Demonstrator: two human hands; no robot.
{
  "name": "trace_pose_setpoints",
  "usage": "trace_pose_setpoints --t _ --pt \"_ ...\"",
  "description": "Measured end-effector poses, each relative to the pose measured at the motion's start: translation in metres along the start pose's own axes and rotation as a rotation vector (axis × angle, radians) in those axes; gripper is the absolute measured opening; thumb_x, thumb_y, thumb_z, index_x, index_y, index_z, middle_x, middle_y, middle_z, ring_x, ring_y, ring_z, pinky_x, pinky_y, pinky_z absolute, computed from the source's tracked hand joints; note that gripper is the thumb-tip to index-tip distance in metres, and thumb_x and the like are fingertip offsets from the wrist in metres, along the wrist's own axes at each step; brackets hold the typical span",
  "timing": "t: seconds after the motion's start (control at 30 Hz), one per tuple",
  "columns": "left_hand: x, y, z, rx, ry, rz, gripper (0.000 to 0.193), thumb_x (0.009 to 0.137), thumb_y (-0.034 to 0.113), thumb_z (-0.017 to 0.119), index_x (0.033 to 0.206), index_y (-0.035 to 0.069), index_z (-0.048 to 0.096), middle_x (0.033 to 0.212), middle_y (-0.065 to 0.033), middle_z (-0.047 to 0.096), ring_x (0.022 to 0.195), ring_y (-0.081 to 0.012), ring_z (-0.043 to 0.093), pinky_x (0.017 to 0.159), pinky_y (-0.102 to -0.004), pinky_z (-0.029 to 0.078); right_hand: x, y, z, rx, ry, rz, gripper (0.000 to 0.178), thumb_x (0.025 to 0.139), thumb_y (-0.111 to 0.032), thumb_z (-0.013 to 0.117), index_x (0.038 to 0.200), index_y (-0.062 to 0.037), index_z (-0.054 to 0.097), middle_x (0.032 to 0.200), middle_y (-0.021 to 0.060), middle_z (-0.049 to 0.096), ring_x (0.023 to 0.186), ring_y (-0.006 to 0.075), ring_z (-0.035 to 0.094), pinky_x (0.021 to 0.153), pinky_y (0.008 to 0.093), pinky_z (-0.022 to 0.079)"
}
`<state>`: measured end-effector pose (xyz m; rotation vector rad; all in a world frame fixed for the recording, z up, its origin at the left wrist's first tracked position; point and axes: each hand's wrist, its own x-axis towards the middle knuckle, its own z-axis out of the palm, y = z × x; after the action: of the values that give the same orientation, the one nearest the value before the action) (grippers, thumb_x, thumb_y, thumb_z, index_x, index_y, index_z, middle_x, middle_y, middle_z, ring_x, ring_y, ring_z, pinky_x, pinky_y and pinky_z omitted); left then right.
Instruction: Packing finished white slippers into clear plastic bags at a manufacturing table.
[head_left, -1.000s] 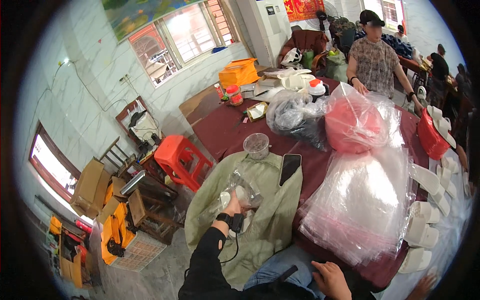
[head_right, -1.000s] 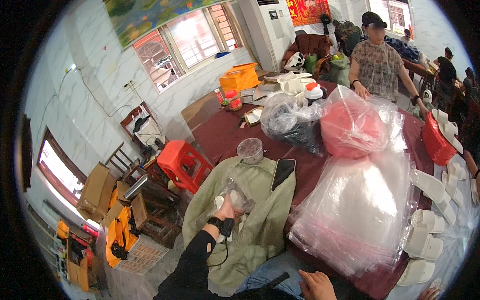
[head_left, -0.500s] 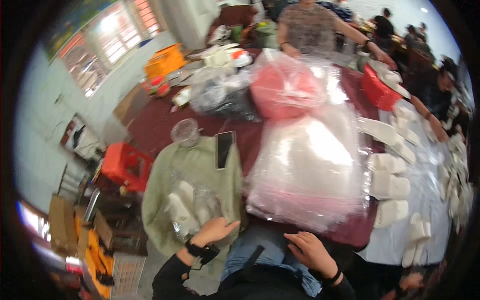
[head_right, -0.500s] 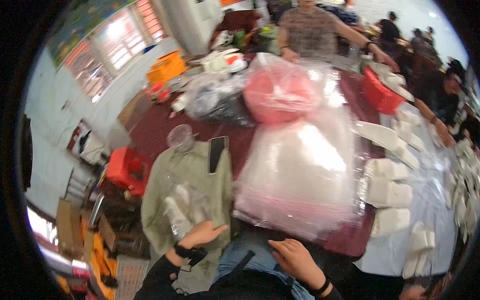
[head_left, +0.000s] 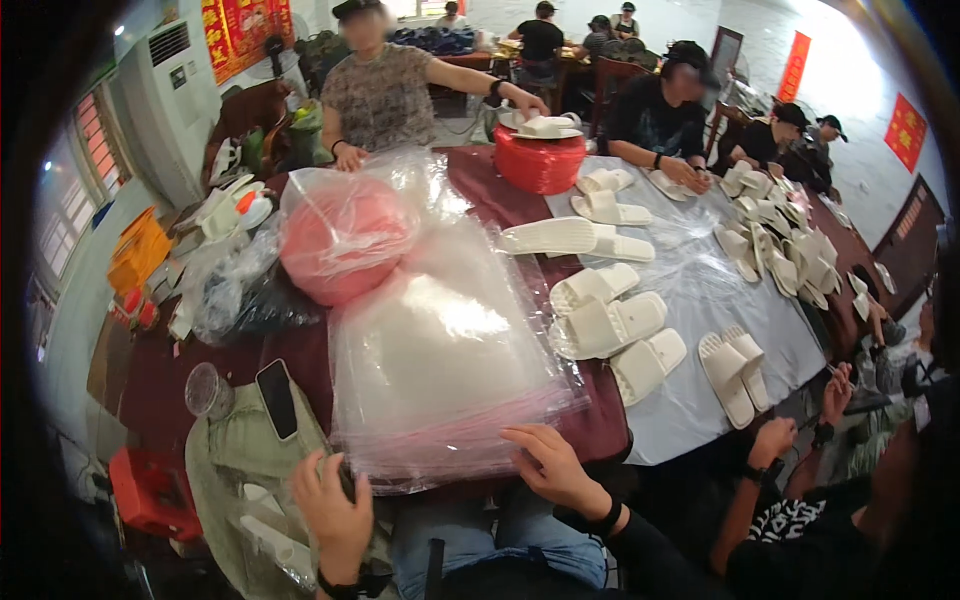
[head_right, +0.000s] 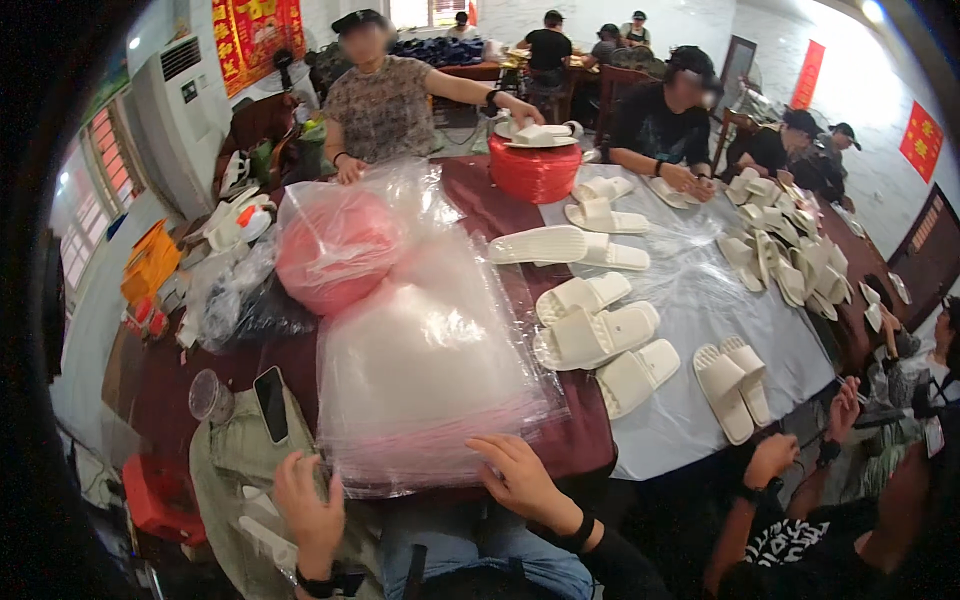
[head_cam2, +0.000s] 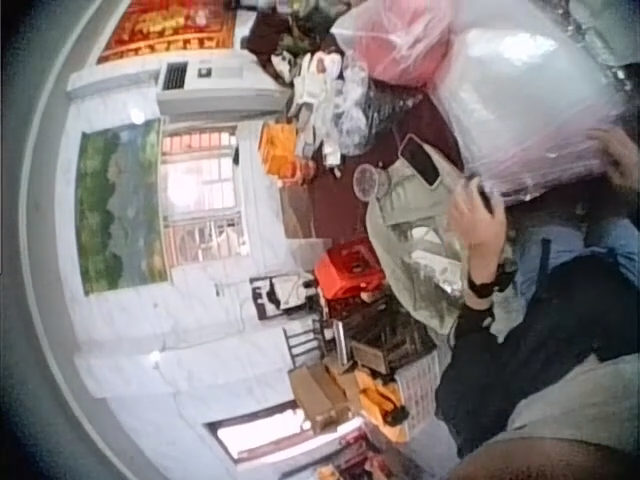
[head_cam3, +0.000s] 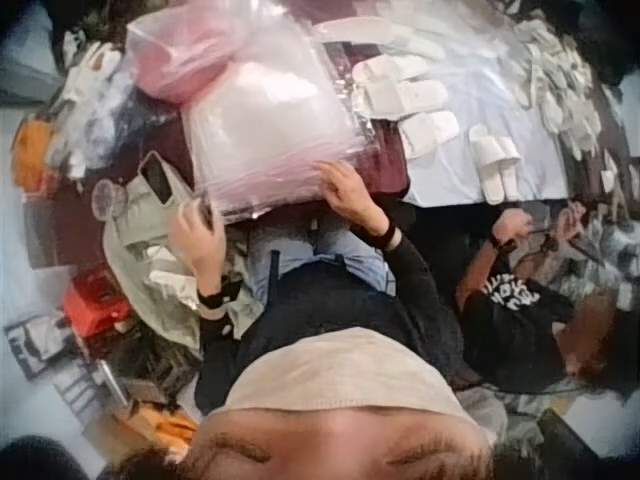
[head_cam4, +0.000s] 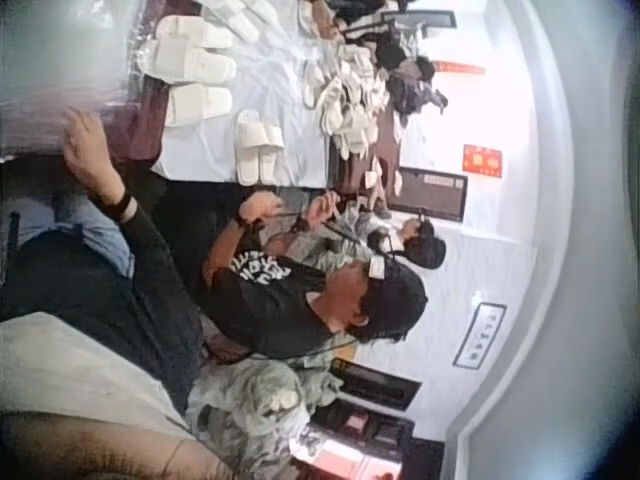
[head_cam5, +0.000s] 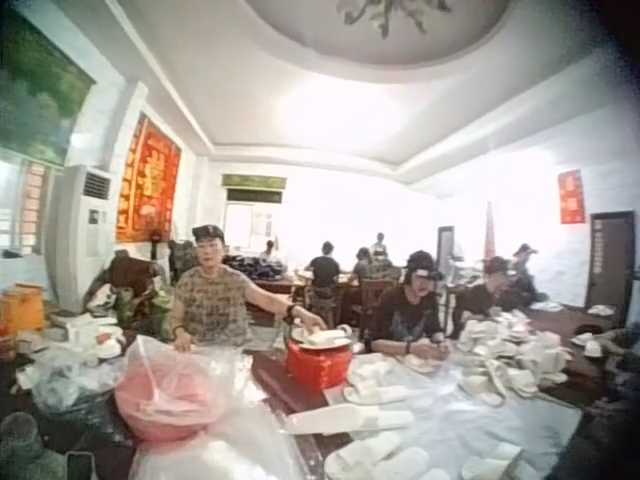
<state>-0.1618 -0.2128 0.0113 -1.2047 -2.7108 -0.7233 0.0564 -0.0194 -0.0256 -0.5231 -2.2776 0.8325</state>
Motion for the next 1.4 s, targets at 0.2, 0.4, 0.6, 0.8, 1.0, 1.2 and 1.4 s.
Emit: trace_pose_setpoints --t 0.2,0.4,0.6,0.8,1.0,1.2,1.4 --pt "0.030 0.036 0.057 0.004 -0.001 0.311 0.039 0.080 0.018 0.059 0.117 0.006 0.052 0.136 -0.0190 0.035 0.129 -0.0404 0.024 0.105 -0.0519 0.018 0.004 0.027 -0.007 -0.069 0.112 0.033 0.038 0.076 -0.004 0.060 0.114 -0.0035 0.055 0.112 0.0141 0.057 0.102 0.0319 0.053 0.089 0.0395 0.041" --pt "0.041 0.033 0.105 0.112 -0.107 0.413 0.045 0.083 0.024 0.057 0.126 0.018 0.050 0.140 -0.0163 0.033 0.129 -0.0427 0.024 0.105 -0.0570 0.015 -0.001 0.111 -0.060 -0.729 0.656 0.405 0.036 0.079 -0.018 0.062 0.111 -0.0031 0.054 0.115 0.0198 0.054 0.107 0.0363 0.049 0.093 0.0428 0.037" --pt "0.034 0.023 0.122 0.105 -0.137 0.413 0.046 0.085 0.029 0.055 0.129 0.022 0.048 0.140 -0.0139 0.034 0.129 -0.0424 0.024 0.104 -0.0582 0.015 -0.020 0.178 -0.089 -0.684 0.541 0.672 0.037 0.077 -0.021 0.065 0.110 -0.0063 0.056 0.109 0.0141 0.055 0.101 0.0330 0.050 0.088 0.0462 0.037" --pt "0.034 0.015 0.129 0.113 -0.130 0.420 0.048 0.084 0.031 0.056 0.130 0.023 0.047 0.140 -0.0129 0.034 0.129 -0.0421 0.024 0.104 -0.0584 0.016 0.005 0.179 -0.086 -0.709 0.554 0.338 0.037 0.078 -0.021 0.066 0.110 -0.0041 0.055 0.099 0.0149 0.057 0.092 0.0335 0.054 0.081 0.0419 0.042" --pt "0.033 0.015 0.140 0.092 -0.121 0.415 0.047 0.084 0.032 0.055 0.130 0.023 0.048 0.140 -0.0120 0.034 0.129 -0.0425 0.025 0.104 -0.0588 0.015 0.042 0.190 -0.043 -0.334 0.727 0.452 0.033 0.081 -0.022 0.063 0.106 -0.0017 0.057 0.100 0.0178 0.059 0.098 0.0343 0.054 0.084 0.0396 0.043" --pt "0.032 0.014 0.142 0.090 -0.116 0.405 0.045 0.085 0.033 0.053 0.129 0.024 0.048 0.141 -0.0113 0.034 0.129 -0.0431 0.024 0.105 -0.0595 0.014 0.063 0.185 -0.035 -0.114 0.630 0.698 0.029 0.081 -0.022 0.063 0.097 0.0020 0.057 0.080 0.0166 0.059 0.076 0.0299 0.058 0.070 0.0372 0.045" --pt "0.029 0.014 0.143 0.076 -0.092 0.422 0.045 0.085 0.033 0.053 0.129 0.025 0.048 0.140 -0.0112 0.035 0.129 -0.0429 0.024 0.104 -0.0600 0.014 0.071 0.170 -0.065 0.011 0.908 0.434 0.017 0.083 -0.014 0.063 0.087 0.0001 0.055 0.072 0.0085 0.056 0.064 0.0166 0.054 0.059 0.0310 0.043"
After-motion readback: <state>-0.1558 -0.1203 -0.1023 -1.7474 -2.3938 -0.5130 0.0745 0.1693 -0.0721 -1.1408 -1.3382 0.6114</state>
